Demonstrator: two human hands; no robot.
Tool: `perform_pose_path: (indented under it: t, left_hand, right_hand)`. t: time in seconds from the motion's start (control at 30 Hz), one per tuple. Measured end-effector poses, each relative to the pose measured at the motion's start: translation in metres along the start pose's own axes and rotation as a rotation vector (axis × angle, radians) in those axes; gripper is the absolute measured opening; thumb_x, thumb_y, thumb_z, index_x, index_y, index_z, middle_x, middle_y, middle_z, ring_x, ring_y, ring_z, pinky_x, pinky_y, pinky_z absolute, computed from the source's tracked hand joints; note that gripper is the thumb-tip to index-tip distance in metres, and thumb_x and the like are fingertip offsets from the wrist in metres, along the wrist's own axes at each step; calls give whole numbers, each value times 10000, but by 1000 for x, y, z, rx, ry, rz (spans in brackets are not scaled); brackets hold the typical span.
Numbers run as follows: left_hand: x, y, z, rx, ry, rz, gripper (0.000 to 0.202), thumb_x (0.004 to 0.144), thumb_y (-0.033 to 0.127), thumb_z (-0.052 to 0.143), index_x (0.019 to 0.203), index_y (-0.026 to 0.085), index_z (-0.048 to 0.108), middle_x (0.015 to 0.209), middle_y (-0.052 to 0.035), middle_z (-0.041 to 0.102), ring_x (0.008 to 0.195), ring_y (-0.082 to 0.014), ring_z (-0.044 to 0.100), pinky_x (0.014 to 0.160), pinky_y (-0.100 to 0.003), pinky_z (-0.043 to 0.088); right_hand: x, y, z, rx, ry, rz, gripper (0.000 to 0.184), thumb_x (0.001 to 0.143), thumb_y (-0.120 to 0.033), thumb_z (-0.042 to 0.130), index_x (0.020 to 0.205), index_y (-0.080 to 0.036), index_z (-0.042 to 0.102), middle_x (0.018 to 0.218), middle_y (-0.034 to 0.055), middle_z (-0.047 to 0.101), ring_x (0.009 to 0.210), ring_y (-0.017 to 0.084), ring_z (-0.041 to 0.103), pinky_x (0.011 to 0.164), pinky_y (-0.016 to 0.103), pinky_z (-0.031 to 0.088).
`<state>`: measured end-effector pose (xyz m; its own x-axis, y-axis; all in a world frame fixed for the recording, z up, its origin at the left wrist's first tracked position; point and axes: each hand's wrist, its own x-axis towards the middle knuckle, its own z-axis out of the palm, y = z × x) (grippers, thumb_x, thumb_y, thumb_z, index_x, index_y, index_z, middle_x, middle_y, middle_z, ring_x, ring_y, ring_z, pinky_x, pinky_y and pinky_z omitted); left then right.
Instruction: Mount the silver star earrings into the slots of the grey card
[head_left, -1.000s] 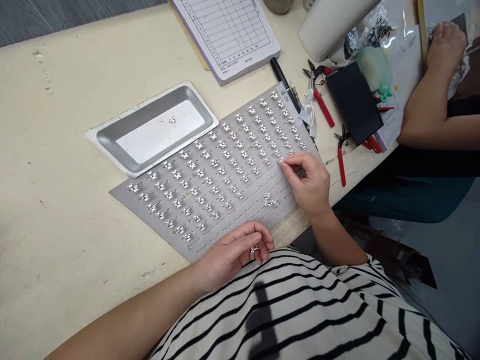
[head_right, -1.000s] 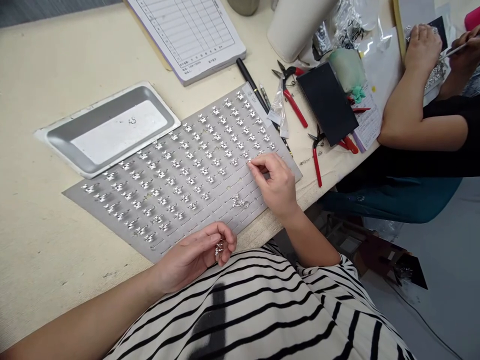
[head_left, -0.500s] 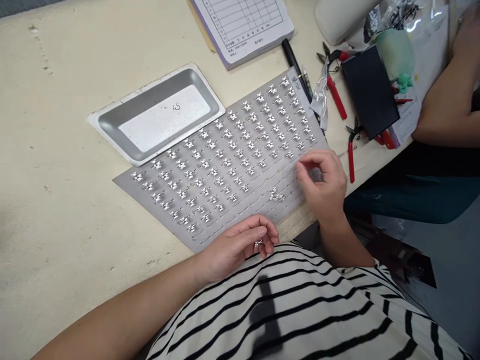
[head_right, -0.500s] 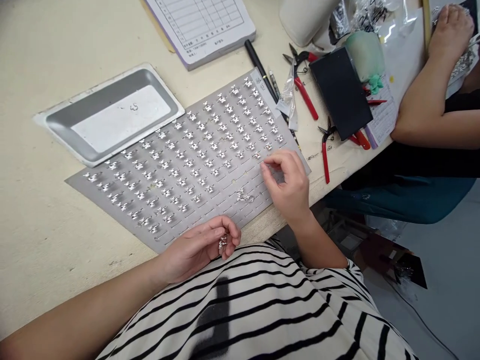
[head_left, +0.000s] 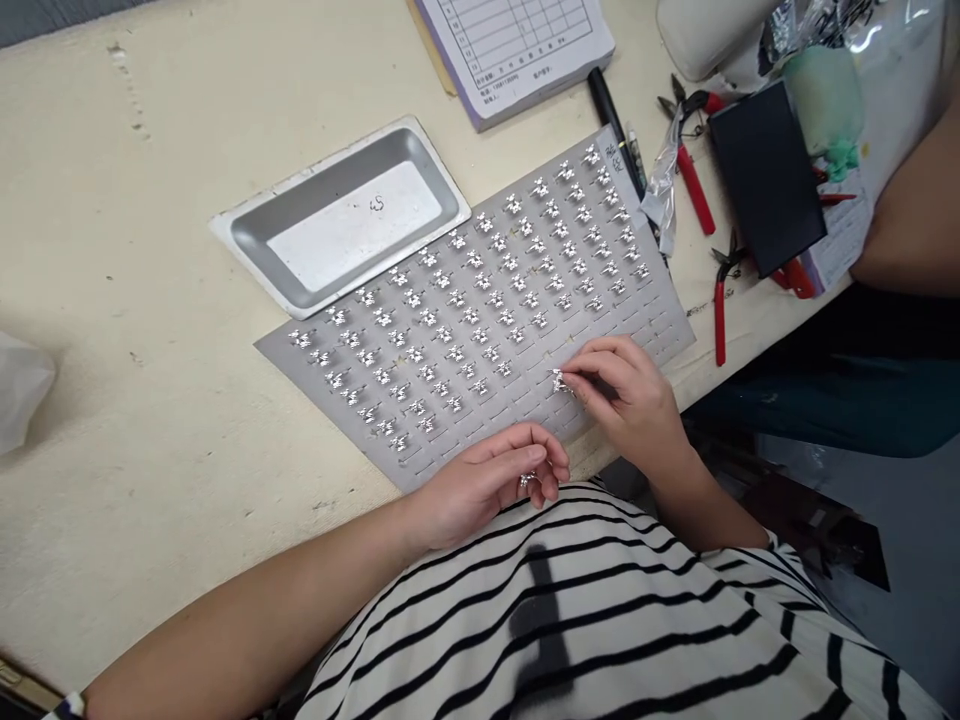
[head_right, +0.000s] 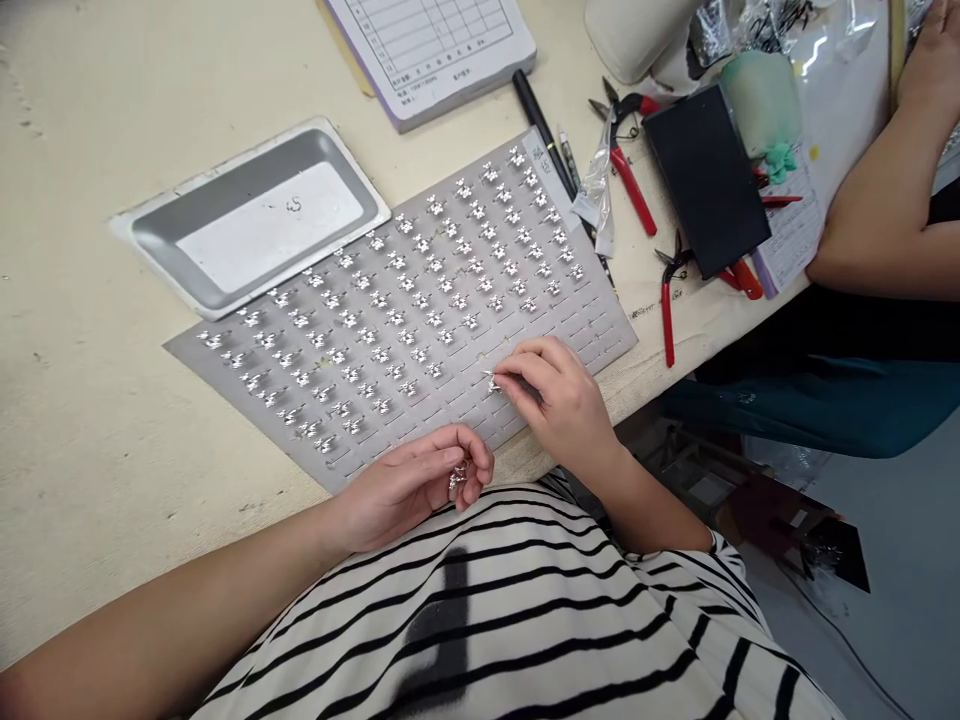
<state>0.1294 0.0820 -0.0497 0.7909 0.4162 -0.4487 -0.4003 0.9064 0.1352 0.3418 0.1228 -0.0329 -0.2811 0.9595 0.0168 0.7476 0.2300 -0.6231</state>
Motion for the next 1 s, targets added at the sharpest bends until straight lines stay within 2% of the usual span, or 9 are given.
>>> perform_pose_path:
  t: [0.13, 0.2, 0.27, 0.37, 0.53, 0.67, 0.83, 1.0]
  left_hand:
    - [-1, -1, 0, 2, 6, -7, 286, 950, 425, 735, 976, 140, 719, 941, -50, 670, 779, -115, 615, 733, -243, 439]
    - [-1, -1, 0, 3, 13, -11, 288, 947, 424, 737, 975, 138, 719, 939, -51, 669, 777, -116, 614, 734, -242, 442]
    - [-1, -1, 1, 0, 18, -9, 289, 941, 424, 744, 971, 137, 719, 934, -49, 667, 772, -114, 612, 729, -239, 443]
    - [0, -2, 1, -2, 20, -4, 291, 936, 426, 749, 967, 139, 719, 932, -48, 669, 772, -113, 614, 723, -234, 445]
    - [0, -1, 0, -4, 15, -1, 294, 941, 429, 745, 974, 138, 725, 940, -48, 671, 778, -110, 620, 731, -232, 453]
    - [-1, -2, -1, -7, 8, -4, 285, 946, 424, 740, 968, 140, 728, 936, -46, 672, 776, -108, 623, 733, -231, 454]
    - [0, -3, -1, -10, 11, 2, 274, 949, 415, 736, 973, 142, 732, 939, -48, 676, 775, -109, 627, 728, -232, 456]
    - [1, -3, -1, -11, 9, 7, 284, 936, 424, 753, 964, 142, 730, 934, -46, 678, 775, -109, 630, 718, -230, 458]
  right_hand:
    - [2, 0, 0, 56, 44, -9, 120, 978, -157, 627, 1010, -271, 646, 1019, 39, 707, 981, 200, 682, 824, 372, 598]
    - [2, 1, 0, 123, 84, 61, 113, 976, -159, 612, 1006, -268, 621, 1035, 28, 727, 981, 189, 707, 815, 349, 605]
    - [3, 1, 0, 171, 119, 160, 89, 976, -174, 614, 984, -263, 613, 980, 2, 731, 889, 159, 722, 769, 309, 605]
    - [8, 4, 0, 158, 148, 209, 60, 965, -203, 651, 977, -262, 648, 885, -26, 702, 778, 126, 687, 722, 273, 590]
    - [15, 10, 3, 211, 124, 241, 125, 949, -263, 721, 1070, -293, 722, 967, -28, 743, 858, 125, 708, 795, 270, 614]
    - [15, 14, 5, 344, 123, 321, 137, 973, -308, 702, 1102, -300, 748, 1000, -21, 788, 918, 147, 766, 853, 309, 645]
    - [17, 16, 6, 405, 107, 393, 133, 964, -374, 711, 1013, -257, 755, 837, -25, 764, 761, 135, 742, 736, 289, 635]
    - [22, 12, 5, 289, 109, 345, 141, 995, -356, 652, 1022, -255, 745, 781, -28, 716, 703, 120, 678, 646, 262, 557]
